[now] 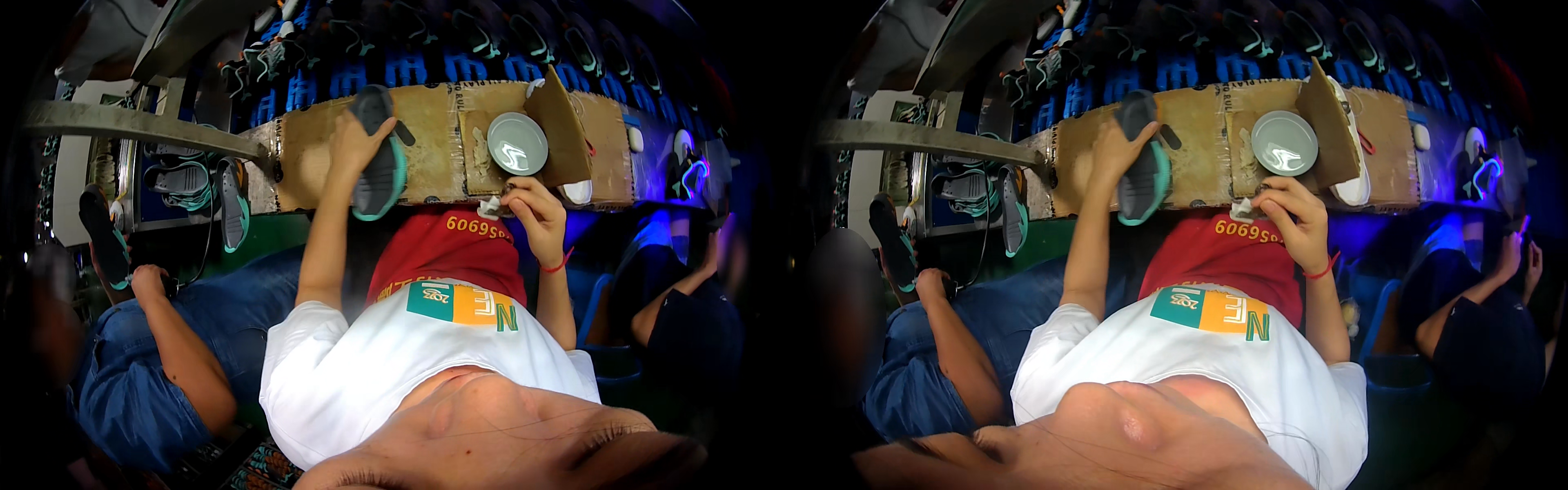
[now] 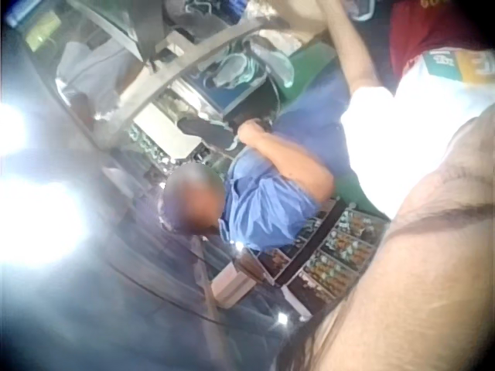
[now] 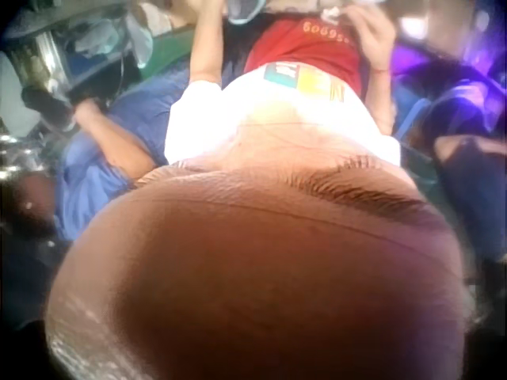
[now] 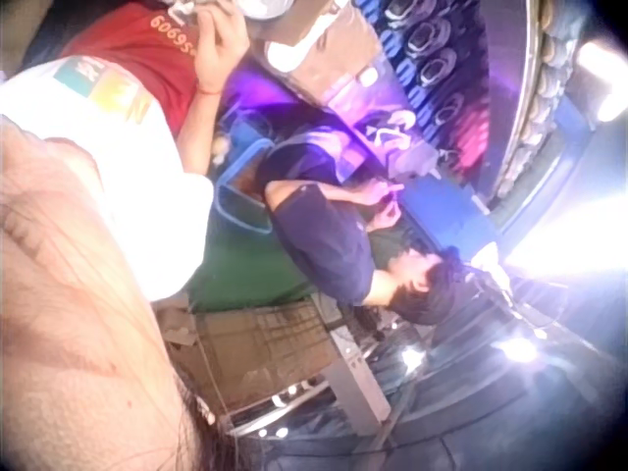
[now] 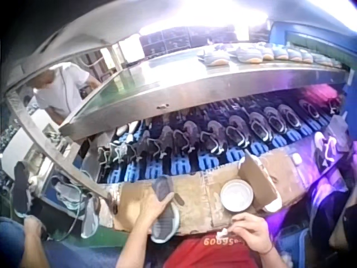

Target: The person repeatedly wipes the soles and sides of dark-colored clogs with a small white cloth. They pick up each shoe from a nearby cardboard box, wipe it, and place it on a metal shelf above. The process is repeated for multiple shoes.

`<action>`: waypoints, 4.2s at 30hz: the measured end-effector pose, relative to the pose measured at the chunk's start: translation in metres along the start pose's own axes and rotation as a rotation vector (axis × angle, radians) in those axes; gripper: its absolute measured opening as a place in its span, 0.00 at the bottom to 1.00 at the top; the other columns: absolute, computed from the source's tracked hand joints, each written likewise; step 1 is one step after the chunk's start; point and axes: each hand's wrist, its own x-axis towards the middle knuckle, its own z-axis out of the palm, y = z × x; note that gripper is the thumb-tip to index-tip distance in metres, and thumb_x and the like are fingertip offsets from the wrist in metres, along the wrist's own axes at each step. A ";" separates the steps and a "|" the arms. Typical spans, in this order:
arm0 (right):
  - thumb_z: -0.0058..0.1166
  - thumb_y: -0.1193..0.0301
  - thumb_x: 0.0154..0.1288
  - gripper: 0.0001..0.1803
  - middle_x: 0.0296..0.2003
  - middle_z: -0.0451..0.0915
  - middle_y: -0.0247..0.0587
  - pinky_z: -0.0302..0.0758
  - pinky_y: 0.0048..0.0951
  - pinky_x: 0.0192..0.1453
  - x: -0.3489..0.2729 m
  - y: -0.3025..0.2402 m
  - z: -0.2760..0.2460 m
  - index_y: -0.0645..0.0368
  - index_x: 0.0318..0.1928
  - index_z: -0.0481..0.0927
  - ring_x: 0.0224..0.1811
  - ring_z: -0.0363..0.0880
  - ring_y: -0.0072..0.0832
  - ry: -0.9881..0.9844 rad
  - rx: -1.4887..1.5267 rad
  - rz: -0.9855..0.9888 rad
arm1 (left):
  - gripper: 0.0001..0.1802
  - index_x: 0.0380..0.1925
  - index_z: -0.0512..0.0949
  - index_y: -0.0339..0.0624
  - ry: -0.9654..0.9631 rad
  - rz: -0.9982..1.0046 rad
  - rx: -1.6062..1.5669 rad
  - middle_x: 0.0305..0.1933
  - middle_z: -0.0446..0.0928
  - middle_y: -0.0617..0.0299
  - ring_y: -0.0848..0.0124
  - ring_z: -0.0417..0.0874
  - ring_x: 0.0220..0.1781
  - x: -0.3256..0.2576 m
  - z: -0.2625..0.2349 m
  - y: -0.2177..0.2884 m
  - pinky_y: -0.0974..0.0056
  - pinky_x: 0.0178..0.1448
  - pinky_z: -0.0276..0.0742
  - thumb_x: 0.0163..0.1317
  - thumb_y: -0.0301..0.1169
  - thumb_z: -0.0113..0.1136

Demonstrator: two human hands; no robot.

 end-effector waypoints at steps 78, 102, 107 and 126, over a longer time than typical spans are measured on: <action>0.57 0.73 0.66 0.08 0.37 0.83 0.39 0.76 0.24 0.43 0.037 0.004 -0.016 0.64 0.38 0.86 0.38 0.81 0.25 -0.174 0.076 0.111 | 0.45 0.65 0.68 0.55 0.015 0.850 -0.368 0.70 0.61 0.59 0.57 0.46 0.78 -0.091 -0.012 0.070 0.37 0.78 0.26 0.51 0.65 0.63; 0.60 0.78 0.62 0.04 0.40 0.80 0.44 0.74 0.23 0.41 0.076 -0.017 -0.018 0.66 0.37 0.85 0.36 0.80 0.28 0.026 -0.086 -0.374 | 0.60 0.66 0.59 0.35 -0.679 0.460 -1.360 0.62 0.68 0.54 0.65 0.71 0.64 -0.105 -0.010 0.073 0.60 0.67 0.68 0.31 0.31 0.85; 0.65 0.76 0.56 0.07 0.38 0.82 0.41 0.76 0.29 0.42 0.087 -0.020 -0.015 0.56 0.37 0.87 0.39 0.80 0.33 0.102 -0.304 -0.471 | 0.64 0.69 0.53 0.36 -0.811 0.389 -1.403 0.66 0.64 0.55 0.64 0.68 0.67 -0.112 -0.010 0.076 0.59 0.69 0.66 0.32 0.30 0.85; 0.54 0.71 0.70 0.10 0.44 0.80 0.42 0.66 0.18 0.41 0.022 -0.037 -0.064 0.67 0.37 0.83 0.38 0.73 0.20 0.621 0.201 -0.319 | 0.55 0.67 0.59 0.33 -0.174 0.959 -1.253 0.69 0.63 0.50 0.63 0.63 0.72 -0.037 -0.071 0.175 0.56 0.74 0.59 0.39 0.32 0.81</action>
